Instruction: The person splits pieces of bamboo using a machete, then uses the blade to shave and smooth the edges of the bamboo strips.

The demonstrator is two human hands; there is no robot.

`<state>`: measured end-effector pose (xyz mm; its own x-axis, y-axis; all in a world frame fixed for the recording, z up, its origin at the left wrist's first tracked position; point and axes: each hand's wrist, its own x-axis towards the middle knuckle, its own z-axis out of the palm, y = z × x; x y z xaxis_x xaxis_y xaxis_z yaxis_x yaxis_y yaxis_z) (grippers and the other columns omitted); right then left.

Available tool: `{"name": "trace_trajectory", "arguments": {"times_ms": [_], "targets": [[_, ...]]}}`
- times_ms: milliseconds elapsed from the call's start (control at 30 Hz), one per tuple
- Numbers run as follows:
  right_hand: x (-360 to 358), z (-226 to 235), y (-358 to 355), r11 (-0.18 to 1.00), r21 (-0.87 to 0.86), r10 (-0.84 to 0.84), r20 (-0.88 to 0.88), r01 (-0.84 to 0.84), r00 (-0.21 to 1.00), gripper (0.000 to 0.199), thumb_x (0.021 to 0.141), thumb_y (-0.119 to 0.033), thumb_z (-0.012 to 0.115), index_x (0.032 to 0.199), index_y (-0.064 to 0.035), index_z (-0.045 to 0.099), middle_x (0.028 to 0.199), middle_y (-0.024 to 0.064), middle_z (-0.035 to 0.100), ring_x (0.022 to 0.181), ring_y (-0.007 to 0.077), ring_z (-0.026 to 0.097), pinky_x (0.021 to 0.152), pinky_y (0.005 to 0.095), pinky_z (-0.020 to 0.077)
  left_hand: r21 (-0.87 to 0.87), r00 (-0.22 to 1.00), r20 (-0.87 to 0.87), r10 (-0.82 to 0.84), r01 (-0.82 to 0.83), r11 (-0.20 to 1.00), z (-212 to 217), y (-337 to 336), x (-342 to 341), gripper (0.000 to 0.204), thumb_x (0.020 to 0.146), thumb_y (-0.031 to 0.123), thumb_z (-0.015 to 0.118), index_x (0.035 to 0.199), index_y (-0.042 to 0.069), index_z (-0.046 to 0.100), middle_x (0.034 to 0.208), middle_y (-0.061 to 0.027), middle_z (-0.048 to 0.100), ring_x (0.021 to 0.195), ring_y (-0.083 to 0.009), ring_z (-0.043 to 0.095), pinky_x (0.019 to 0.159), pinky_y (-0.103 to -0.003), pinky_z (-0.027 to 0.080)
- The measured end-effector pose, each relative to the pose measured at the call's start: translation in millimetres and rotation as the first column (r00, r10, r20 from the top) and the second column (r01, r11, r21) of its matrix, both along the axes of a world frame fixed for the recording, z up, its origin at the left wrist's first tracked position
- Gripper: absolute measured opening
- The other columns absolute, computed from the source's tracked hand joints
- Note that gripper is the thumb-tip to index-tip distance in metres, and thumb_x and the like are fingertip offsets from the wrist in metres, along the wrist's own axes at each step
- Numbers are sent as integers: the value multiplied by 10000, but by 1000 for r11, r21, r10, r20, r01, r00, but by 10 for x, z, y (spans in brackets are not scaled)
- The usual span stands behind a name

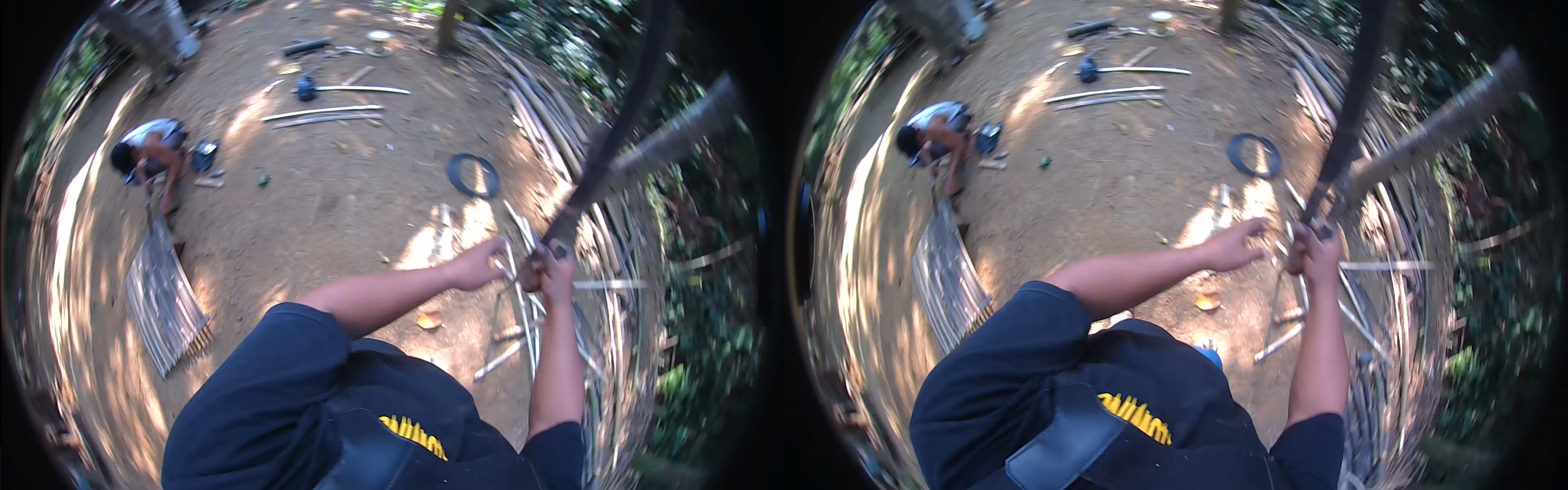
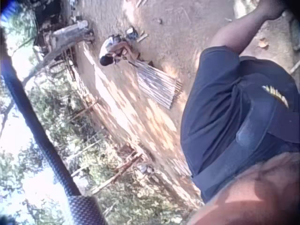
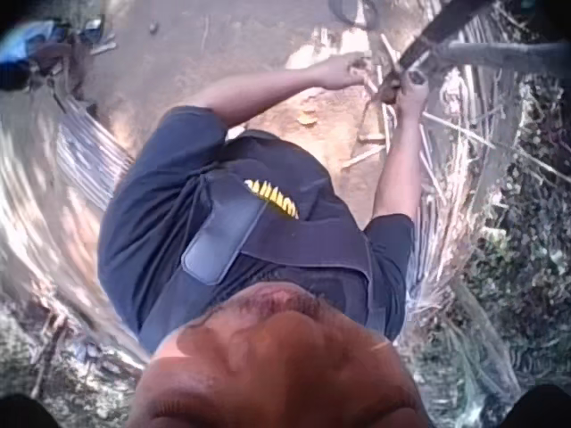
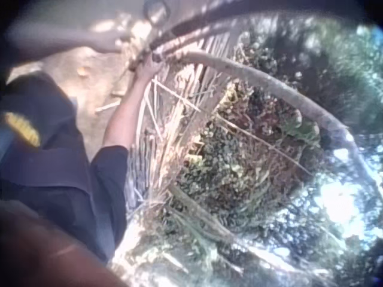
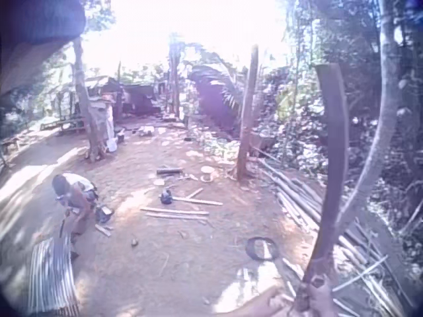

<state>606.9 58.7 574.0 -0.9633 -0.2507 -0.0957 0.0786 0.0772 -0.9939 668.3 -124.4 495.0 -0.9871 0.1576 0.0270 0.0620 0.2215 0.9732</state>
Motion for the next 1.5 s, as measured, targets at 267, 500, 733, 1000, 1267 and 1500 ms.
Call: {"name": "trace_trajectory", "arguments": {"times_ms": [267,500,733,1000,1267,1500], "targets": [[-460,-44,406,948,317,41,-34,-28,999,535,688,-446,895,905,-59,596,766,50,652,651,140,612,634,302,505,215,983,-108,147,-121,969,-296,916,-783,476,963,179,651,1397,62,497,1302,-107,625,1207,-198,564,1001,-369,447],[-556,-176,1301,944,327,-7,-124,48,992,661,730,-529,842,1111,-20,663,864,86,707,730,171,672,689,313,534,428,918,-23,397,-349,833,-391,1068,-855,330,1035,179,550,1291,-29,570,1145,-98,700,1106,-138,613,997,-283,441],[387,-2041,2874,792,457,-516,150,404,843,333,855,-258,768,999,-5,608,750,58,644,591,132,602,553,302,484,440,768,-220,602,-473,764,-988,787,-847,419,1063,346,466,1294,4,538,1079,-158,715,1039,-231,676,966,-394,497],[1127,-4283,2676,738,104,-601,550,667,580,218,901,-121,699,976,-41,511,808,83,642,498,122,520,436,286,438,796,499,-226,837,-400,454,-1040,255,-826,419,1022,500,478,908,99,515,711,-20,465,641,-158,475,603,-320,432],[460,-5891,2114,890,74,-455,208,450,866,258,887,-233,727,926,-21,584,699,54,623,558,138,596,528,321,492,739,585,-479,655,-133,660,-1343,-830,-599,374,1045,437,450,940,82,501,765,-31,415,685,-163,410,614,-294,370],[683,-6007,1779,933,237,-317,174,272,932,250,890,-225,731,943,-23,593,705,49,624,585,136,606,559,316,486,686,714,-609,345,257,681,-1560,-1305,-272,429,1057,456,365,935,66,498,747,-19,387,629,-143,378,590,-287,363]]}}
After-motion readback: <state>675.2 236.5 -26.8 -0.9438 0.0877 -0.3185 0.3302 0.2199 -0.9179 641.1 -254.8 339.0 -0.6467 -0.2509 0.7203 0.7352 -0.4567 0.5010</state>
